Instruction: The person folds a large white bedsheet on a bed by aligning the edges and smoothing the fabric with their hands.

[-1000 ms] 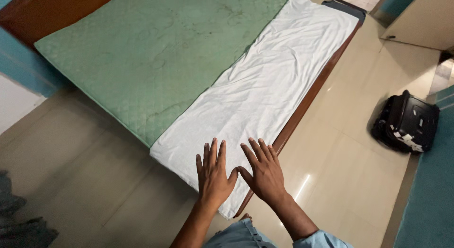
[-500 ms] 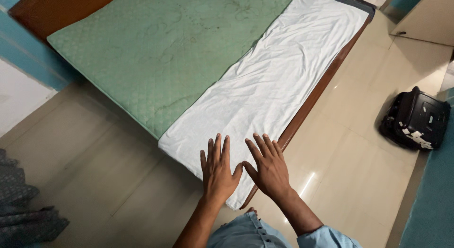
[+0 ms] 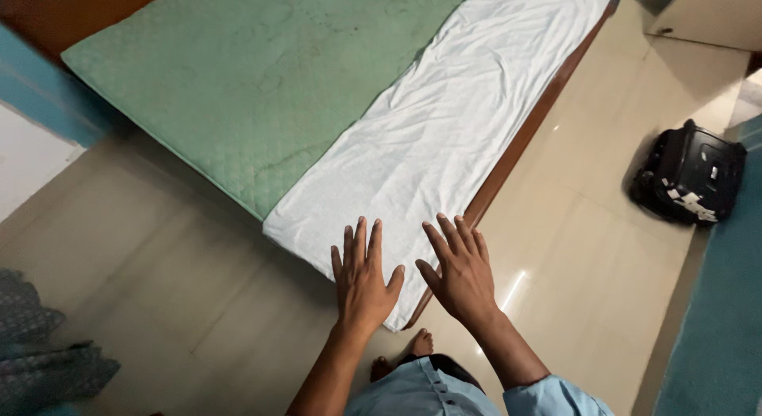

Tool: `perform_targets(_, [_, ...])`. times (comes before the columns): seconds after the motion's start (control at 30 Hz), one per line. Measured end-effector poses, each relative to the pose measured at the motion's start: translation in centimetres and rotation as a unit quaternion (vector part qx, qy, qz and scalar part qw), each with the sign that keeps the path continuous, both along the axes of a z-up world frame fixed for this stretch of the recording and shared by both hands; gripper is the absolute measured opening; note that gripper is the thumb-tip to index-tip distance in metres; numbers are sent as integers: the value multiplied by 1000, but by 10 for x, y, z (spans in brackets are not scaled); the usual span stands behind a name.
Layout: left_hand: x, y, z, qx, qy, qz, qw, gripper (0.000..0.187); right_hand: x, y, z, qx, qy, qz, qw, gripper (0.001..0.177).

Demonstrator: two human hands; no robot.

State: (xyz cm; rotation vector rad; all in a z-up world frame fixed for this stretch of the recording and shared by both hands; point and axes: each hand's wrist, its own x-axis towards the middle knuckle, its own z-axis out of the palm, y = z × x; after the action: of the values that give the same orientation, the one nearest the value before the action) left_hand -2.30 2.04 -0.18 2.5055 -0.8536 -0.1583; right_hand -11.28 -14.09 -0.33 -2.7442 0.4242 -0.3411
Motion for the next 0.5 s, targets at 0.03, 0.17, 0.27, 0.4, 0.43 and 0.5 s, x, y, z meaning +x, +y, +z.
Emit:
perform_targets(0.03, [-2,1,0,5,7,7,1000,89,-3,0,-1,3,1,-6,1000,65])
perform_targets(0.17, [-15,2,1,-3,-10,1,1000,89,-18,-8,-3,11,1,-21,1000,65])
perform_targets(0.27, [-23,-7,4,1,-8,18,1000,89,-24,-17,-3,17,-5,-7,1000,65])
perform_targets(0.4, [-37,-35,4,-11,-17,35,999,88,-28,-41,-4,11,-26,32,999,64])
perform_targets(0.43, [-41,-43,4,-21,-28,36,999,88,-29,-50,-4,11,-21,40,999,65])
perform_targets(0.5, [-50,-62,4,-19,-20,53,998,88,-33,-70,-4,9,-17,54,998,65])
